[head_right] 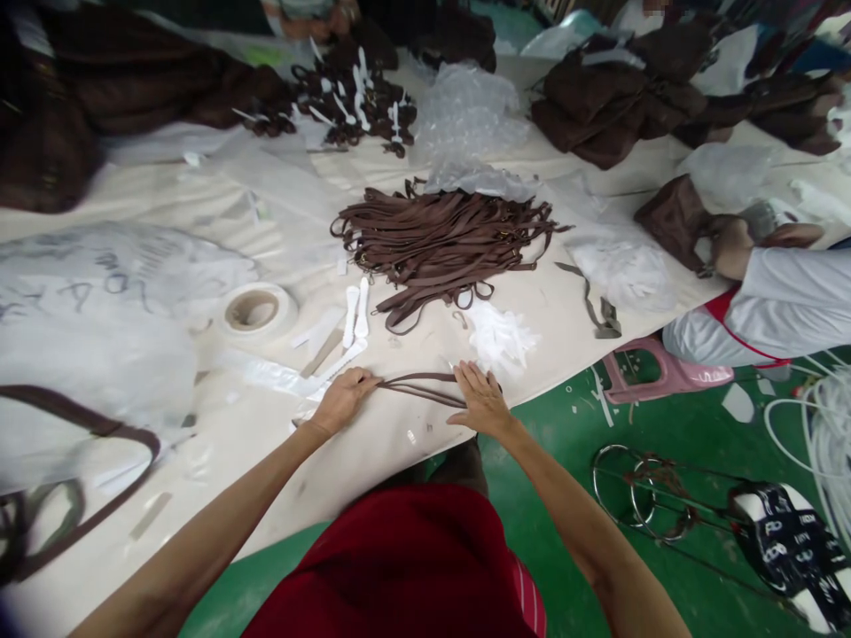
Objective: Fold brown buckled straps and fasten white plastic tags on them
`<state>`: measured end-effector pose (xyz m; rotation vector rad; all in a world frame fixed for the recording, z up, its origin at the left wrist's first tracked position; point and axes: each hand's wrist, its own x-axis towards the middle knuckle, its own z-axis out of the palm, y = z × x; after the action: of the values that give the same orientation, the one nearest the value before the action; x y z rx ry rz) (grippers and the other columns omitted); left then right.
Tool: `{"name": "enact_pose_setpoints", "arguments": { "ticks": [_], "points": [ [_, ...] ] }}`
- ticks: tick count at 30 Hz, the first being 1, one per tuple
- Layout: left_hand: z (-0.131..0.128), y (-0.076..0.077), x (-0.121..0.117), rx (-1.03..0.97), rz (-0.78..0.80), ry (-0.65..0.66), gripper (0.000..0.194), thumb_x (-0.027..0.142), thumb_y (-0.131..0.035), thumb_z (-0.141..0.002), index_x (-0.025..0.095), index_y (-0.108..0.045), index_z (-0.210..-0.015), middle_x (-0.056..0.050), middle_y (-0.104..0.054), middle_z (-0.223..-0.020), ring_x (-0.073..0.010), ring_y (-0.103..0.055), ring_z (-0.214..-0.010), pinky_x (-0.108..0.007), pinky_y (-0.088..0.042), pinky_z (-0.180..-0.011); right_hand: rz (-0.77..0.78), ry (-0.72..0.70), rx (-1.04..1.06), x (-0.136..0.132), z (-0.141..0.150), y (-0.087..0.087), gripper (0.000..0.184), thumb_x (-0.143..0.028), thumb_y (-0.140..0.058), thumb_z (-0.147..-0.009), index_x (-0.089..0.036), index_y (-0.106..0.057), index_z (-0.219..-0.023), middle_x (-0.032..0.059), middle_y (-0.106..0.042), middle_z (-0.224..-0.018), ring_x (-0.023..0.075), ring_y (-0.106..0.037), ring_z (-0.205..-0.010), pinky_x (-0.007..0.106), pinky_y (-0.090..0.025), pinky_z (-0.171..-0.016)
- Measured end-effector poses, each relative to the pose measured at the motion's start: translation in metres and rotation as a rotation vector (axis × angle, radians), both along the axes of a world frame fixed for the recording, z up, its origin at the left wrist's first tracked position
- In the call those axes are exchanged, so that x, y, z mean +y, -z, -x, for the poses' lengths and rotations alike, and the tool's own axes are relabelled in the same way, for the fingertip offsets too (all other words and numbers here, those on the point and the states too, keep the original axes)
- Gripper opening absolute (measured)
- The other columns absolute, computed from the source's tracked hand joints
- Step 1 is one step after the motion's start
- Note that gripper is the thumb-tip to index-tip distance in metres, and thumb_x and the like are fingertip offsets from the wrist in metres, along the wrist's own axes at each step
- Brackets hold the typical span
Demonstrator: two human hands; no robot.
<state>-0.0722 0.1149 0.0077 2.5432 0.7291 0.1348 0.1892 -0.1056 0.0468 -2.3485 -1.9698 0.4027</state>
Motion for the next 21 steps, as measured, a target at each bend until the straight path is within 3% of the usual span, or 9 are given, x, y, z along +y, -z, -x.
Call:
{"name": "enact_pose_setpoints", "arguments": {
  "ticks": [2,5,7,10,13,17,21],
  "points": [
    [0.001,0.004,0.000,-0.009,-0.020,0.014,0.027,0.026,-0.046,-0.099,0.023,-0.072,-0.108,-0.006,-0.062,-0.097,-0.0209,-0.054,-0.092,-0.033,-0.043,-0.083,0.024,-0.009,-0.026,0.015,0.011,0.005,0.086,-0.051,-0.075,-0.079,-0.017,-0.038,-0.149,0.0188,-0.044,-0.151,0.0365,-0.039,-0.138,0.054,-0.035,-0.108],
    [0.000,0.008,0.000,-0.022,-0.044,0.020,0.028,0.027,-0.046,-0.099,0.023,-0.071,-0.111,-0.005,-0.062,-0.095,-0.0206,-0.054,-0.089,-0.032,-0.042,-0.080,0.022,-0.041,-0.051,0.024,0.014,0.009,0.048,-0.037,-0.068,-0.089,-0.018,-0.057,-0.131,0.0178,-0.063,-0.125,0.0332,-0.055,-0.117,0.047,-0.045,-0.095],
    [-0.001,0.010,0.000,-0.030,-0.054,0.013,0.028,0.027,-0.045,-0.100,0.023,-0.071,-0.111,-0.006,-0.062,-0.094,-0.0205,-0.053,-0.088,-0.032,-0.041,-0.078,0.024,-0.087,-0.047,0.023,0.014,0.009,0.032,-0.029,-0.062,-0.093,-0.018,-0.062,-0.122,0.0151,-0.066,-0.112,0.0293,-0.059,-0.106,0.041,-0.047,-0.090],
    [-0.004,0.010,0.001,-0.036,-0.061,0.004,0.029,0.028,-0.045,-0.100,0.022,-0.071,-0.110,-0.005,-0.062,-0.093,-0.0205,-0.052,-0.087,-0.033,-0.040,-0.078,0.030,-0.195,-0.022,0.018,0.014,0.010,0.038,-0.027,-0.058,-0.095,-0.019,-0.056,-0.133,0.0120,-0.066,-0.110,0.0250,-0.060,-0.102,0.035,-0.049,-0.088],
    [-0.007,0.010,0.002,-0.035,-0.059,0.009,0.028,0.027,-0.046,-0.100,0.022,-0.072,-0.109,-0.005,-0.062,-0.093,-0.0204,-0.051,-0.089,-0.032,-0.039,-0.081,0.045,-0.409,0.011,0.018,0.010,0.008,0.046,-0.028,-0.050,-0.099,-0.020,-0.046,-0.145,0.0090,-0.066,-0.101,0.0226,-0.060,-0.093,0.033,-0.049,-0.084],
    [-0.011,0.008,0.003,-0.030,-0.055,0.024,0.026,0.024,-0.048,-0.099,0.022,-0.071,-0.110,-0.005,-0.062,-0.093,-0.0200,-0.050,-0.090,-0.032,-0.038,-0.081,0.134,-0.719,0.029,0.030,-0.002,-0.001,0.053,-0.006,-0.041,-0.095,-0.021,-0.045,-0.146,0.0055,-0.063,-0.090,0.0190,-0.057,-0.082,0.030,-0.046,-0.074],
    [-0.015,0.008,0.004,-0.024,-0.054,0.022,0.026,0.026,-0.047,-0.100,0.020,-0.071,-0.108,-0.005,-0.061,-0.090,-0.0197,-0.050,-0.087,-0.032,-0.038,-0.080,0.105,-0.880,-0.058,0.046,-0.009,-0.008,0.058,0.002,-0.043,-0.091,-0.027,-0.049,-0.141,0.0052,-0.061,-0.095,0.0188,-0.053,-0.083,0.029,-0.040,-0.066]
  ]
}}
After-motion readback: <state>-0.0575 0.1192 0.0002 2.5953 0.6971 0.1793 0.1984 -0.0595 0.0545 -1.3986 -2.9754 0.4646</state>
